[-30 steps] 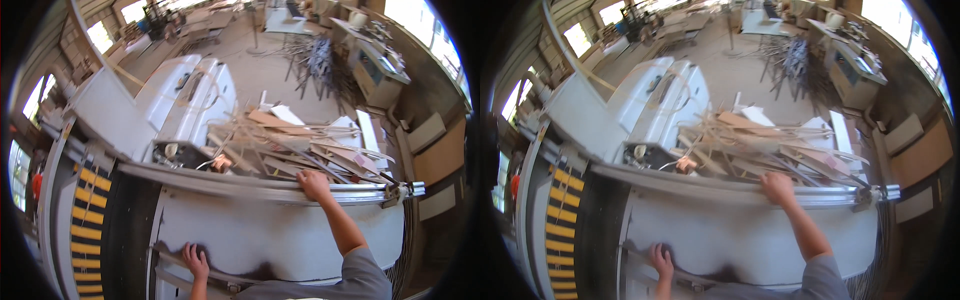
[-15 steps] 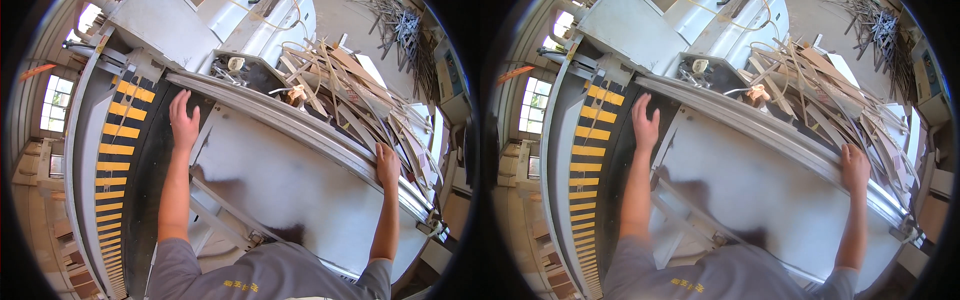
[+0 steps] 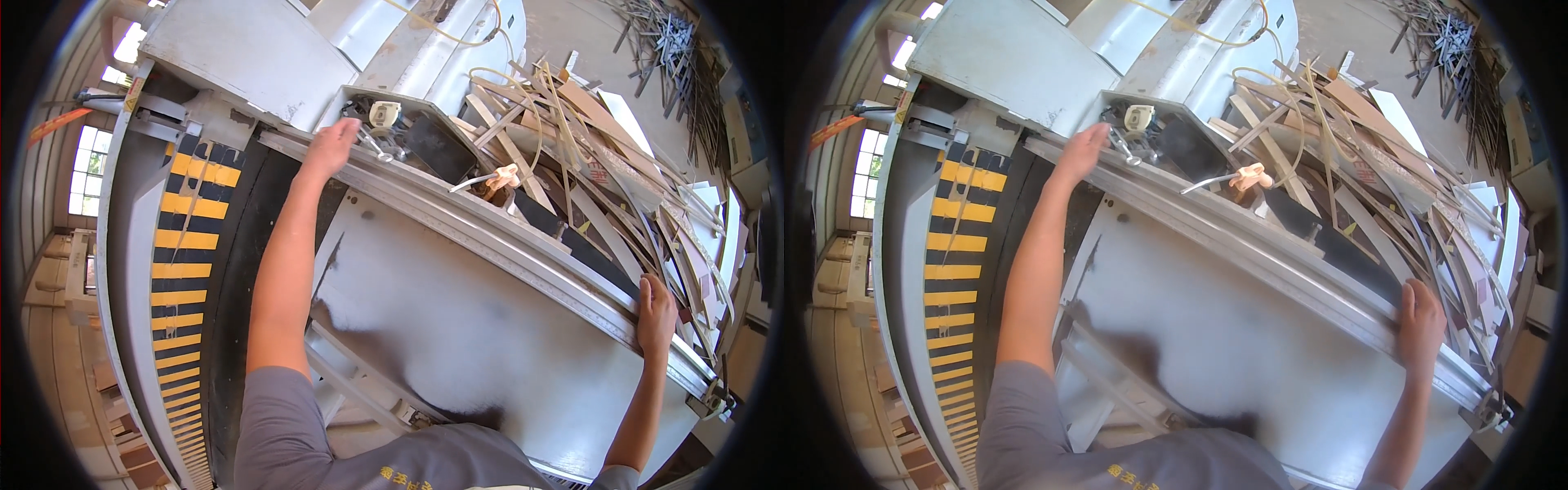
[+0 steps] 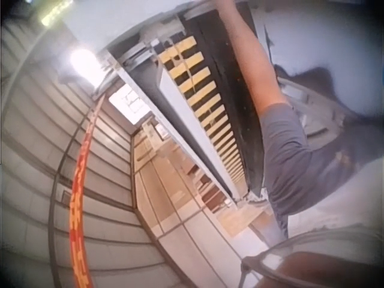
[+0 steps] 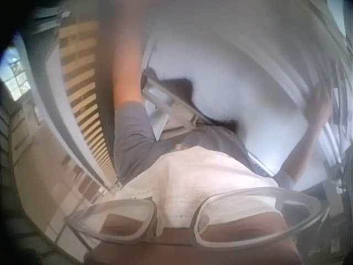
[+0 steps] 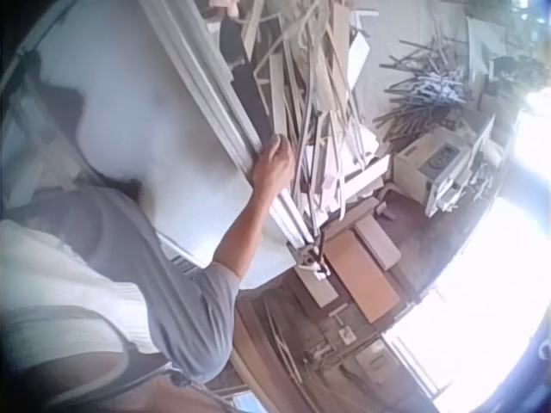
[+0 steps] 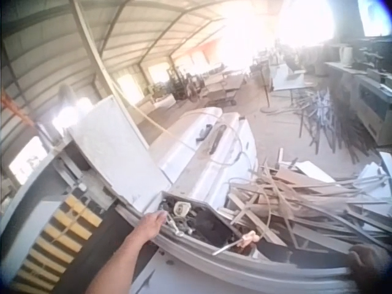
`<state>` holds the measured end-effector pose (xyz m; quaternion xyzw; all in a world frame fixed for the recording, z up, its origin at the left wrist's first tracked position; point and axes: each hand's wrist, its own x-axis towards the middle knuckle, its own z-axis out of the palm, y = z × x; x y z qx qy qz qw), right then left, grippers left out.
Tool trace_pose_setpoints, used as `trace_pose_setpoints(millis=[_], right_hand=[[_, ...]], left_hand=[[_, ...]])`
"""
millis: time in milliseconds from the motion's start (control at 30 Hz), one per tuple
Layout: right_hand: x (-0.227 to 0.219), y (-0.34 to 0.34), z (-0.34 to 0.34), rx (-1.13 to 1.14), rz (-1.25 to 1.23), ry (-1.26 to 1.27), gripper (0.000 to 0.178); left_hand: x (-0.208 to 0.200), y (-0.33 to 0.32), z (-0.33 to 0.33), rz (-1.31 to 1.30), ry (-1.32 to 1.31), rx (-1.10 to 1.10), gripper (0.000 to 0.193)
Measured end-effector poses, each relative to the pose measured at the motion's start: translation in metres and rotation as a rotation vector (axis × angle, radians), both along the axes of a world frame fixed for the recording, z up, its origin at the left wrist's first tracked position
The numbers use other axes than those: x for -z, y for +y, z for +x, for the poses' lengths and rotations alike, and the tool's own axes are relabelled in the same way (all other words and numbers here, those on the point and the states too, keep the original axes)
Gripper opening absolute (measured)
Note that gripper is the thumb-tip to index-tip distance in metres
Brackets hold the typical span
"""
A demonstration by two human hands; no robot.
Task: The person operates a panel saw by positioning large wooden boards against a fence and feeding them through the machine to cut them.
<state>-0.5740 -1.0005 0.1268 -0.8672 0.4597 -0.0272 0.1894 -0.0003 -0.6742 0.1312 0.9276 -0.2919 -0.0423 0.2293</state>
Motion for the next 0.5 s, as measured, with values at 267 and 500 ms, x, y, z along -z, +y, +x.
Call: trace_pose_setpoints(millis=[267,500], right_hand=[[0.006,-0.003,-0.001,-0.02,0.01,-0.002,0.056],[0.009,-0.005,-0.002,-0.007,0.026,-0.023,0.051]], left_hand=[[0.024,-0.007,0.01,0.283,-0.102,0.21,0.038],[0.046,-0.022,0.018,0.121,-0.017,0.008,0.023]])
